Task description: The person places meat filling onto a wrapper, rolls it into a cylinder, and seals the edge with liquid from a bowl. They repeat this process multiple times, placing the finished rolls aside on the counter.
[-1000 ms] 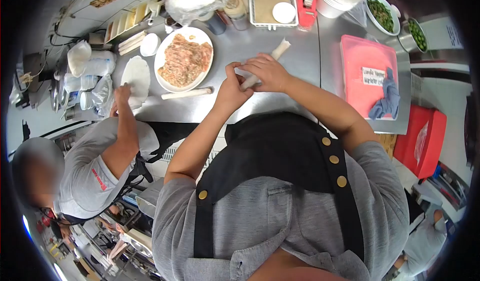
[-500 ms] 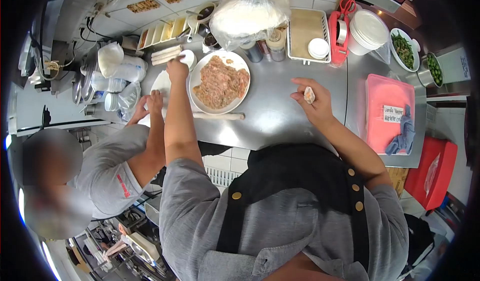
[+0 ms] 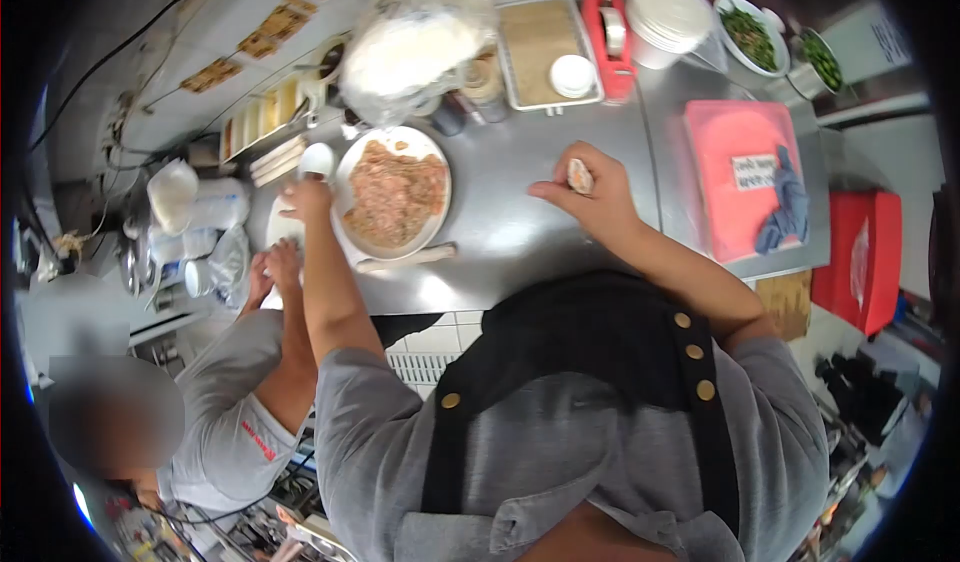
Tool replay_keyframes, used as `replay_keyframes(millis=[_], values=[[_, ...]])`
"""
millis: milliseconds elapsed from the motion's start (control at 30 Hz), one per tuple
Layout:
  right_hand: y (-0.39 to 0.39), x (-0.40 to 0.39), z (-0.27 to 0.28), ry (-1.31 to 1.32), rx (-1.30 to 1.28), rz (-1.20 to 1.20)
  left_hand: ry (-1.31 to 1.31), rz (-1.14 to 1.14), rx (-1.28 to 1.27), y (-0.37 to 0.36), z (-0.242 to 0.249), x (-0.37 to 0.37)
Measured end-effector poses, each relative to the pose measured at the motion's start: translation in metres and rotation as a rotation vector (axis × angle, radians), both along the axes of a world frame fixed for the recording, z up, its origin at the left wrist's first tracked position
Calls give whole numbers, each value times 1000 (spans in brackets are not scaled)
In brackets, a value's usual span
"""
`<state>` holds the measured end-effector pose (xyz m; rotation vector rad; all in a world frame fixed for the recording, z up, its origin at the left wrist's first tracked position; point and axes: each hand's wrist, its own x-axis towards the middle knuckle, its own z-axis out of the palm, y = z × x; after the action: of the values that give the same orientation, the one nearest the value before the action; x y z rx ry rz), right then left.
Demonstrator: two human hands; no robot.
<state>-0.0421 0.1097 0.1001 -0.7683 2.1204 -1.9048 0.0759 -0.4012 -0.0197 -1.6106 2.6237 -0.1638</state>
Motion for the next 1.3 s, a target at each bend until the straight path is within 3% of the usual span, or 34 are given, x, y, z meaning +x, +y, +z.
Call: replay_keyframes(millis=[33, 67, 100, 167, 233, 300, 367, 433, 500, 533, 567, 633, 700, 733, 767, 967, 1133, 1300], values=[[1, 0, 2, -57, -27, 27, 220, -35, -36, -32, -32, 7], [1, 0, 3, -113, -60, 59, 377, -37, 88, -16, -2, -2], [1, 0, 3, -113, -50, 46, 566, 49, 382, -23, 1, -11], [1, 2, 3, -95, -53, 74, 1197, 68, 955, 44, 50, -24], [0, 6, 7, -97, -38, 73, 1379, -152, 1243, 136, 121, -35], [1, 10, 14, -97, -26, 76, 1319, -326, 1418, 213, 178, -41], [3, 14, 22, -155, -39, 104, 1163, -719, 1326, 263, 194, -47], [7, 18, 31, -212, -52, 117, 975, -1073, 1005, 305, 213, -47], [9, 22, 30, -267, -68, 128, 904, -1186, 915, 338, 232, -44], [8, 25, 22, -345, -256, 172, 829, -1293, 827, 351, 238, -42], [8, 26, 22, -420, -444, 215, 828, -1298, 823, 361, 243, -42], [13, 30, 27, -421, -471, 212, 678, -1384, 535, 374, 251, -40], [20, 30, 34, -421, -500, 207, 611, -1408, 437, 380, 260, -38], [25, 29, 35, -296, -380, 194, 543, -1423, 343, 382, 263, -37], [28, 29, 36, -173, -260, 179, 541, -1427, 340, 384, 264, -36], [42, 30, 43, -140, -85, 229, 537, -1582, 222, 384, 260, -34], [38, 31, 48, -229, -182, 209, 728, -1528, 215, 380, 259, -32], [39, 33, 47, -186, -164, 248, 605, -1594, 238, 378, 268, -32]])
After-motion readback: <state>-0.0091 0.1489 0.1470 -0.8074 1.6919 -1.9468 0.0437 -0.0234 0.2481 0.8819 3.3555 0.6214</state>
